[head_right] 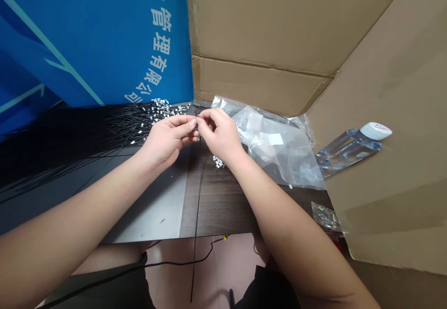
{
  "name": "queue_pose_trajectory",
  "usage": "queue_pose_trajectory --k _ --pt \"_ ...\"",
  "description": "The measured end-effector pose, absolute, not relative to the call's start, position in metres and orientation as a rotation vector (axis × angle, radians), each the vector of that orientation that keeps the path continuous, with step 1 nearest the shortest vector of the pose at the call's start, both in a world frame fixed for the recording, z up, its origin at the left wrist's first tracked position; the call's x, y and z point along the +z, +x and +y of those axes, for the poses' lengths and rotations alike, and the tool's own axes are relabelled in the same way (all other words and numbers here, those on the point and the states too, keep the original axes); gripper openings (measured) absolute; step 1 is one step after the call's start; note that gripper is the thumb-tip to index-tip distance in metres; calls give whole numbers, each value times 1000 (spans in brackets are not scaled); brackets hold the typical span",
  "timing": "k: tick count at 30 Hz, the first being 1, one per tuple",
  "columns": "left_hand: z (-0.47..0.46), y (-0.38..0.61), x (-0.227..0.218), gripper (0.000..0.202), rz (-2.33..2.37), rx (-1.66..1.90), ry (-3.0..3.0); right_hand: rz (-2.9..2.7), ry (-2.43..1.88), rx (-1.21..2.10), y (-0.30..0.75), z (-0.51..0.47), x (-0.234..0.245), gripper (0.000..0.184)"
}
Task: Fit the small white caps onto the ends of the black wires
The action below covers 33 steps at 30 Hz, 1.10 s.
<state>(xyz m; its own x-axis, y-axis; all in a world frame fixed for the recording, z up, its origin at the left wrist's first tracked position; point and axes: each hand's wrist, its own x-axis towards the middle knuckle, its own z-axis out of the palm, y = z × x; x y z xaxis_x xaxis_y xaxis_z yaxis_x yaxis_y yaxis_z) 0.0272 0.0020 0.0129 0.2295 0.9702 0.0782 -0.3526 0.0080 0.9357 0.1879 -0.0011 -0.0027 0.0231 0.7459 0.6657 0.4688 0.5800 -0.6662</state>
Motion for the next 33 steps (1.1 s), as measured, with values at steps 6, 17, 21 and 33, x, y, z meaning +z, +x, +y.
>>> queue_pose_trajectory --k 6,17,21,33 --pt "6 27 9 22 688 1185 966 -1647 -1044 253 188 -2 -2 9" --pt "7 28 12 17 722 1153 900 -1709 -1041 198 189 -2 0 8" --pt "9 28 14 14 715 1162 912 -1612 -1044 322 189 -1 -1 9" --pt "14 22 12 32 650 1208 1057 -1459 -1025 479 185 -2 4 11"
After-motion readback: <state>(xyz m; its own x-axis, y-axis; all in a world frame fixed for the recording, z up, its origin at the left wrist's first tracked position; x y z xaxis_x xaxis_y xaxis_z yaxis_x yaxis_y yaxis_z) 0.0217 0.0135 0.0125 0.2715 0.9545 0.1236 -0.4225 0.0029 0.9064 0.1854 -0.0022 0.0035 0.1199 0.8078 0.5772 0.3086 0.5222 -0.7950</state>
